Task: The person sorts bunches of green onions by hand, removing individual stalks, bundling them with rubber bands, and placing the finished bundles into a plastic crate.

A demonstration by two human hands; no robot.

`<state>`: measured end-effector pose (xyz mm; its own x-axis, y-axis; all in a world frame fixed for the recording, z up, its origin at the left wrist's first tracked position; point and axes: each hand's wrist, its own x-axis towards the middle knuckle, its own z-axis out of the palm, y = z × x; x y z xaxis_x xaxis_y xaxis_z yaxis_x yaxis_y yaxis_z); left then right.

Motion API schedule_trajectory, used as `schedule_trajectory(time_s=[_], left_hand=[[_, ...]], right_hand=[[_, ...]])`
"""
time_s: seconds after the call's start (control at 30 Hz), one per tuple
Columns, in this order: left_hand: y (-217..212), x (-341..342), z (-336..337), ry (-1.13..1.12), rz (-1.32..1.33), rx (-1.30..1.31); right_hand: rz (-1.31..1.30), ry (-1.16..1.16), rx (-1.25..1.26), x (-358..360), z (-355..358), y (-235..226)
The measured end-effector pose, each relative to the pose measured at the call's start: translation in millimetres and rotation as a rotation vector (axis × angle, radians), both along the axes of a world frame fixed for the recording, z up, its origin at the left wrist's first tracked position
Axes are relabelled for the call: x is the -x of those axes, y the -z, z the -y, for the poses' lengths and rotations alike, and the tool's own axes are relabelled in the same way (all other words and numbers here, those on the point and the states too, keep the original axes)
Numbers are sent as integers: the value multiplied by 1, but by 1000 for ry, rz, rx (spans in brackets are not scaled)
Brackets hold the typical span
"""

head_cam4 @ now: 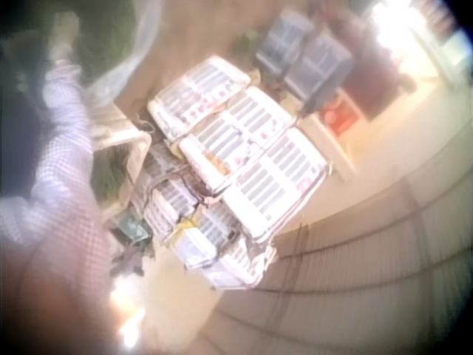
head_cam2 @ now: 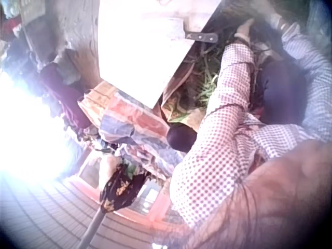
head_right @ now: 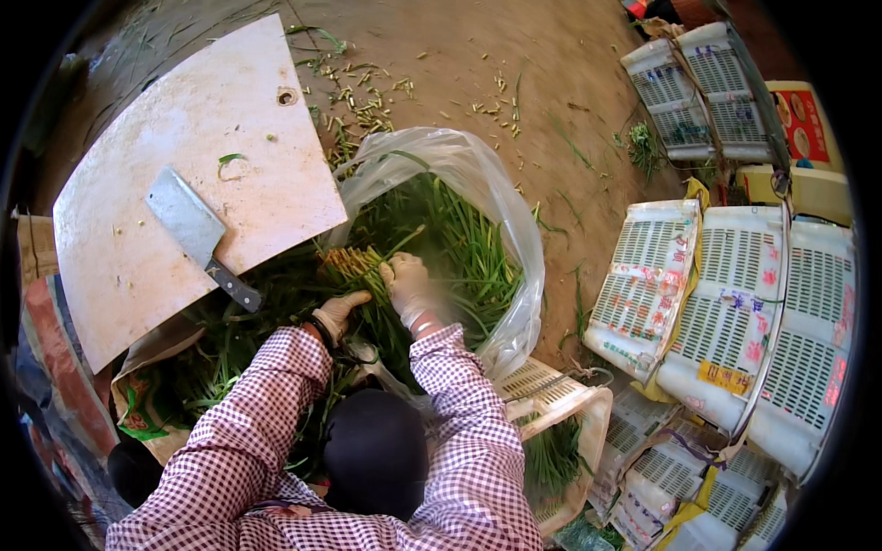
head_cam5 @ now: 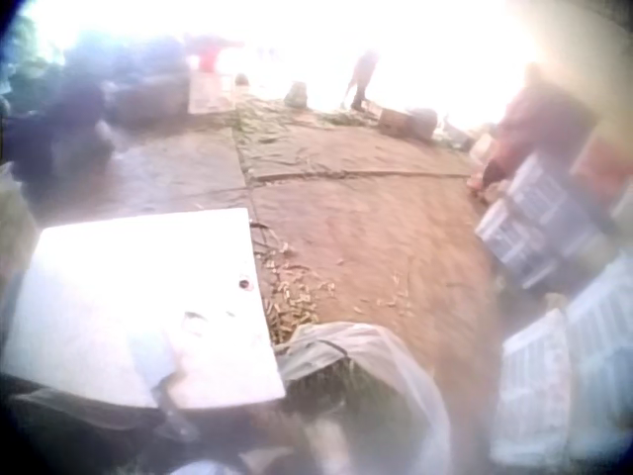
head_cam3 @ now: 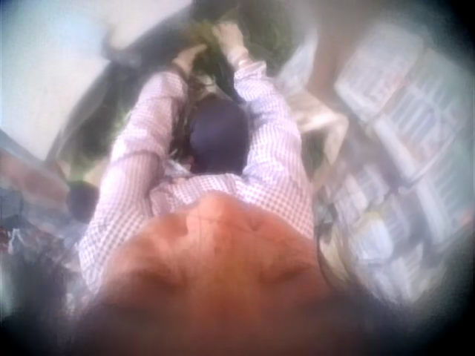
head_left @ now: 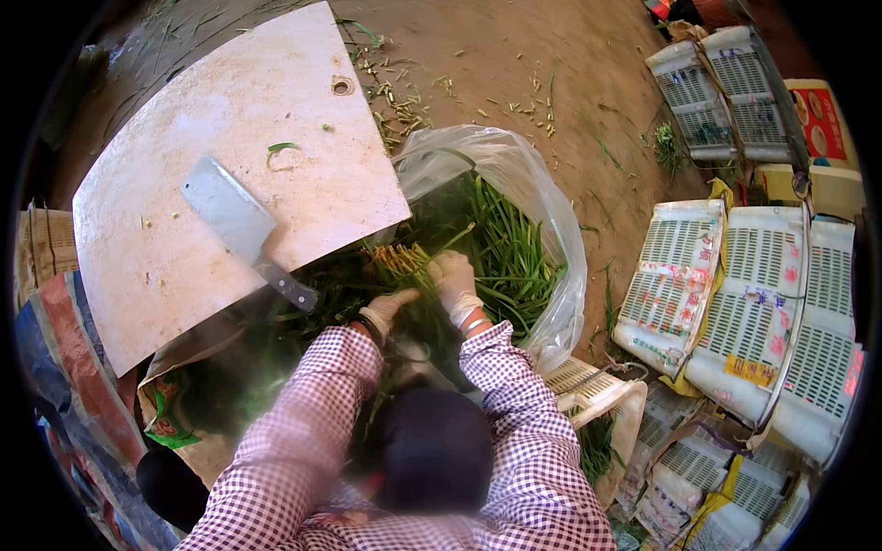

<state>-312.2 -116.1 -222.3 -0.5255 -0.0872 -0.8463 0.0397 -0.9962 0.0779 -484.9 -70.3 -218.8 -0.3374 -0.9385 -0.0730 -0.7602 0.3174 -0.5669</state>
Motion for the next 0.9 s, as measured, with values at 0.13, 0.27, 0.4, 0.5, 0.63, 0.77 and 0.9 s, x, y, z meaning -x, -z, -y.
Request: schedule_trajectory(time_s=[0.13,0.27,0.4,0.5,0.63,0.77,0.9], left_hand=[[-6,-2,-11,97,-233,191],[-77,24,-21,86,-223,432],[-69,57,-53,35,-273,940],[-87,74,-50,183,-222,728],[-53,76,-73,406,107,1060],[-68,56,-72,425,220,1020],[-68,51,-79,604,364,1129]], right_hand=[[765,109,-44,14,-29,26],[1127,268,-60,40,-53,38],[1120,223,-153,64,-68,5],[1096,217,-175,75,-81,-8],[1047,220,-183,78,-82,-16],[1015,206,-177,72,-73,-8],[952,207,-168,64,-69,-4]])
